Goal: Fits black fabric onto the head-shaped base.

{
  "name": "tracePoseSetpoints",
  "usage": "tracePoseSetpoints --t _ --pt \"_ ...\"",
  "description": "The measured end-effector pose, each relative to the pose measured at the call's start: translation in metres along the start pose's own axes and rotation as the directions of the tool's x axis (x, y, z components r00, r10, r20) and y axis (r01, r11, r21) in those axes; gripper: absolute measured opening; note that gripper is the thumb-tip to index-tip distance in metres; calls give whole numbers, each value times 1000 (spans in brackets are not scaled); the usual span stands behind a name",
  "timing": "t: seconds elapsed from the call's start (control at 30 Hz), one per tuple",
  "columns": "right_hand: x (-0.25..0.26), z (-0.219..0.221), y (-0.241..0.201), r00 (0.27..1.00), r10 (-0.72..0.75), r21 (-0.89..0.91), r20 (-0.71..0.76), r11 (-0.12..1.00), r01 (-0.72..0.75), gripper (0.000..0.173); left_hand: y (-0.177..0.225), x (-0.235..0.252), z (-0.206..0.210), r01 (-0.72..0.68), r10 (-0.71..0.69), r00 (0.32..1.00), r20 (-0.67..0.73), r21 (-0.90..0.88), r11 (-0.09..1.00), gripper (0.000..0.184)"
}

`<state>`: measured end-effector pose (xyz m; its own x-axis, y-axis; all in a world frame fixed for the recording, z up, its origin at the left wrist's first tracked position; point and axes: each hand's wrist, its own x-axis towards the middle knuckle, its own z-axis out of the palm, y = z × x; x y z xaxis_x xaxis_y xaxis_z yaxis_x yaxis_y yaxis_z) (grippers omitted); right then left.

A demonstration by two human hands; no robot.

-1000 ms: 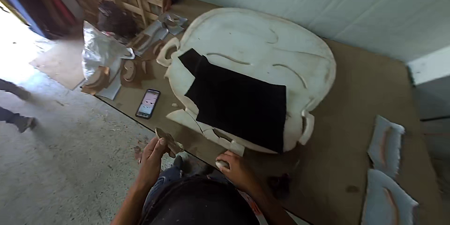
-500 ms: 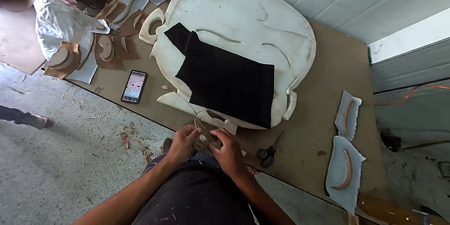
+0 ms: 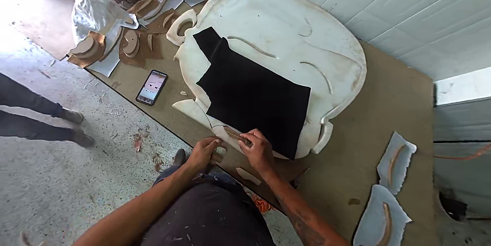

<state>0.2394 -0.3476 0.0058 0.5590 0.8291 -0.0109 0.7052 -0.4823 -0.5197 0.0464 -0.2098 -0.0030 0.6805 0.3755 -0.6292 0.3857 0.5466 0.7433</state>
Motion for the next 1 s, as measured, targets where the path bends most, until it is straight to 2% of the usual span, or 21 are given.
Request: tracePoseSetpoints --t 0.2,0.37,0.43,0.53,0.63,0.77,0.87,0.93,1.0 --pt "14 0 5 999 -7 -62 43 998 9 16 -26 -17 -23 -27 28 995 -94 12 1000 32" --pt "15 8 3 996 -23 -15 84 1000 24 26 -31 -29 -34 -65 66 983 -172 9 998 30" --pt "15 11 2 995 -52 19 81 999 50 24 -28 -37 -43 -96 100 970 -221 26 995 30" --pt "15 12 5 995 -67 45 73 997 64 14 -18 -45 -66 -169 176 919 -353 49 984 30" --pt "15 17 5 995 -64 -16 72 998 65 11 -10 -51 -98 -231 238 841 -485 75 970 27" --pt "16 13 -13 979 16 -153 201 988 15 21 15 -52 -150 -214 285 797 -533 192 958 28" --pt "21 11 -23 958 75 -202 277 979 -18 25 32 -47 -185 -134 262 827 -497 279 951 35" --pt "23 9 -25 960 75 -175 270 984 -28 26 43 -39 -203 -84 253 836 -488 342 936 40" --pt "21 5 -24 981 50 -92 188 995 -33 25 54 -30 -213 -54 268 819 -508 397 916 44"
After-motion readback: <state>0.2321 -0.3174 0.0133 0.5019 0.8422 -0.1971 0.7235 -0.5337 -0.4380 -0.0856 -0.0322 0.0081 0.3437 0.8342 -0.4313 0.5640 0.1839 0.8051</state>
